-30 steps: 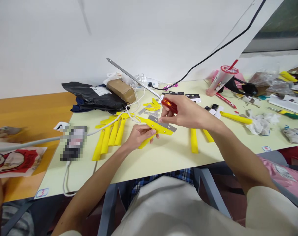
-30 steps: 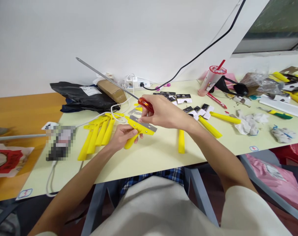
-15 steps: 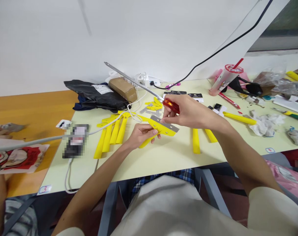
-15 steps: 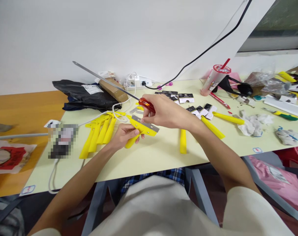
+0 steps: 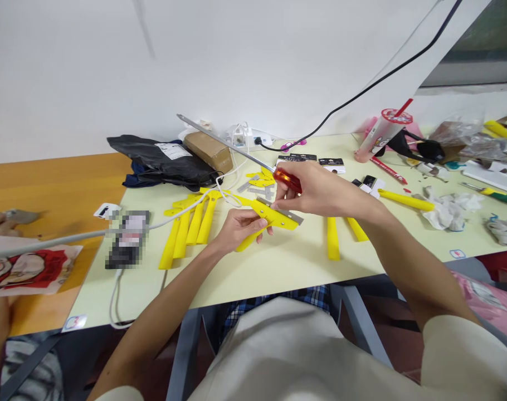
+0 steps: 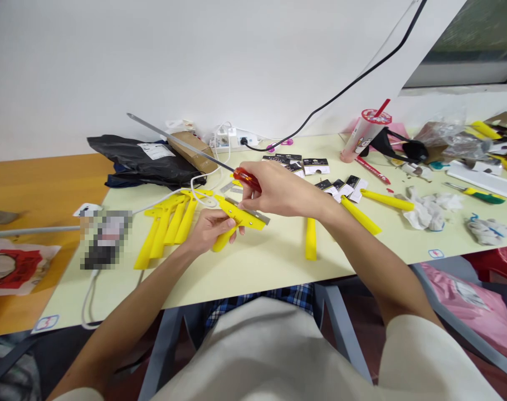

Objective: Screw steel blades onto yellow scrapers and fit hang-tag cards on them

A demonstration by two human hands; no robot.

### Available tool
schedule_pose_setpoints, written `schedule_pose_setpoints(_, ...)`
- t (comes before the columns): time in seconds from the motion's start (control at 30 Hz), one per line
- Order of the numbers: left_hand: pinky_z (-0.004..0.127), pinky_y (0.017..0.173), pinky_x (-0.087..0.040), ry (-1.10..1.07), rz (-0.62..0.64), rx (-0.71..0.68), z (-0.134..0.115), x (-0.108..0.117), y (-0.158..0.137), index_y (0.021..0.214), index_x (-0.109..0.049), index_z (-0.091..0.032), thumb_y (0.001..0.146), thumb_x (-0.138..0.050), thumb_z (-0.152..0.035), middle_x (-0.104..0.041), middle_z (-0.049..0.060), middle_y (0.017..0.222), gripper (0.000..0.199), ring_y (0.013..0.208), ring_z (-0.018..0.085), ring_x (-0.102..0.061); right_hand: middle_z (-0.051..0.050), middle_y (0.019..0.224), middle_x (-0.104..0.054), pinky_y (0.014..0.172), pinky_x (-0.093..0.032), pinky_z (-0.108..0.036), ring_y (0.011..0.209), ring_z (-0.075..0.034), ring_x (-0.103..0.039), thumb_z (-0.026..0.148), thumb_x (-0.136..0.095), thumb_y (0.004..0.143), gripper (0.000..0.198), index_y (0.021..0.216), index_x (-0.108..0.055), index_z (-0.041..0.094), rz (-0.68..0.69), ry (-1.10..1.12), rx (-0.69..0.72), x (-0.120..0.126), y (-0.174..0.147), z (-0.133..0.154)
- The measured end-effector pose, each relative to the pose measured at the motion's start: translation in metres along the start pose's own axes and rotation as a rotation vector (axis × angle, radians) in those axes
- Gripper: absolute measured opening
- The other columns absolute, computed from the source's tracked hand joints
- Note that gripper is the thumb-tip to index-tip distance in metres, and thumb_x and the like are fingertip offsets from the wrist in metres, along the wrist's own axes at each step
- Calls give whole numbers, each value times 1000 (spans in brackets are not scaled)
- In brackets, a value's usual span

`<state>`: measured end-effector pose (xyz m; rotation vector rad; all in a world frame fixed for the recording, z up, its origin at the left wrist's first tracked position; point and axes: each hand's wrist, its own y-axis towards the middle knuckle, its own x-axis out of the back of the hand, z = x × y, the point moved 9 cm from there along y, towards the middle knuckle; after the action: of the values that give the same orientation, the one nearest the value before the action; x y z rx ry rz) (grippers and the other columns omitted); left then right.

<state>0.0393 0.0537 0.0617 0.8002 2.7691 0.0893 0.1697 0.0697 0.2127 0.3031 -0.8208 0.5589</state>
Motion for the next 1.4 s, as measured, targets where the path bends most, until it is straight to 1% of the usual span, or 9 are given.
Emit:
schedule_pose_setpoints(0.07, 26, 52, -58, -1, -2, -3, -1, 0, 1, 95, -85, -12, 94, -87, -48, -81, 13, 85, 36, 58, 14, -67, 3, 80, -72, 67, -39, -34, 66, -16, -58, 17, -79, 83, 35, 83, -45, 25, 2, 1, 3, -1, 0, -1)
schedule_pose_setpoints(0.23, 24, 51, -57, -13, 4, 1, -3, -2, 3, 93, -85, -11, 90, -90, -47, -80, 12, 83, 36, 59, 14, -67, 2, 82, -73, 66, -42, -34, 67, -17, -59, 18, -79, 84, 31, 84, -49, 24, -61, 15, 18, 7, -1, -1)
schedule_pose_setpoints(0.33, 24, 50, -57, -26, 10, 6, -2, -3, 3, 94, -85, -11, 90, -91, -46, -80, 12, 83, 36, 59, 14, -67, 2, 83, -76, 66, -43, -35, 67, -17, -61, 16, -79, 84, 32, 84, -48, 25, -45, 46, 26, 7, 0, 0)
schedule_pose_setpoints(0.5, 25, 51, -58, -22, 9, 20, 1, -2, 2, 98, -86, -11, 90, -90, -47, -80, 12, 83, 37, 60, 14, -67, 3, 80, -73, 66, -42, -35, 65, -16, -58, 12, -78, 83, 35, 83, -46, 26, -35, 5, 37, 4, 2, 1)
schedule_pose_setpoints(0.67, 25, 52, -59, -26, 21, 10, 1, -3, 2, 99, -87, -11, 91, -90, -47, -79, 11, 84, 37, 60, 14, -67, 3, 81, -74, 66, -43, -35, 67, -17, -62, 11, -79, 83, 35, 83, -47, 25, -34, 41, 46, 3, 4, 0)
schedule_pose_setpoints(0.83, 26, 53, -60, -25, 26, 29, 5, -3, 2, 100, -86, -11, 91, -89, -49, -81, 13, 86, 39, 59, 14, -67, 4, 75, -68, 65, -39, -35, 63, -16, -54, 11, -80, 82, 35, 82, -49, 25, -42, -38, 56, 2, 6, 0)
schedule_pose_setpoints(0.93, 25, 53, -59, -42, 21, 32, 7, -4, 1, 100, -86, -11, 92, -88, -47, -81, 12, 86, 36, 58, 13, -66, 4, 74, -65, 65, -36, -34, 64, -16, -52, 11, -80, 82, 36, 82, -48, 25, -49, -70, 44, 3, 5, -1)
schedule_pose_setpoints(1.2, 24, 52, -57, -22, -15, 48, 7, 2, 1, 99, -84, -11, 93, -87, -49, -80, 11, 84, 39, 56, 12, -65, 3, 78, -73, 67, -40, -33, 66, -16, -59, 12, -76, 82, 31, 83, -48, 25, -9, -42, 23, -2, -4, 3)
schedule_pose_setpoints(1.4, 23, 52, -55, 59, 36, 50, -3, -2, -1, 97, -84, -12, 95, -85, -49, -78, 9, 82, 37, 55, 11, -64, 3, 79, -74, 68, -41, -33, 65, -15, -57, 12, -76, 81, 30, 82, -48, 24, -35, -34, 20, -2, -5, 4)
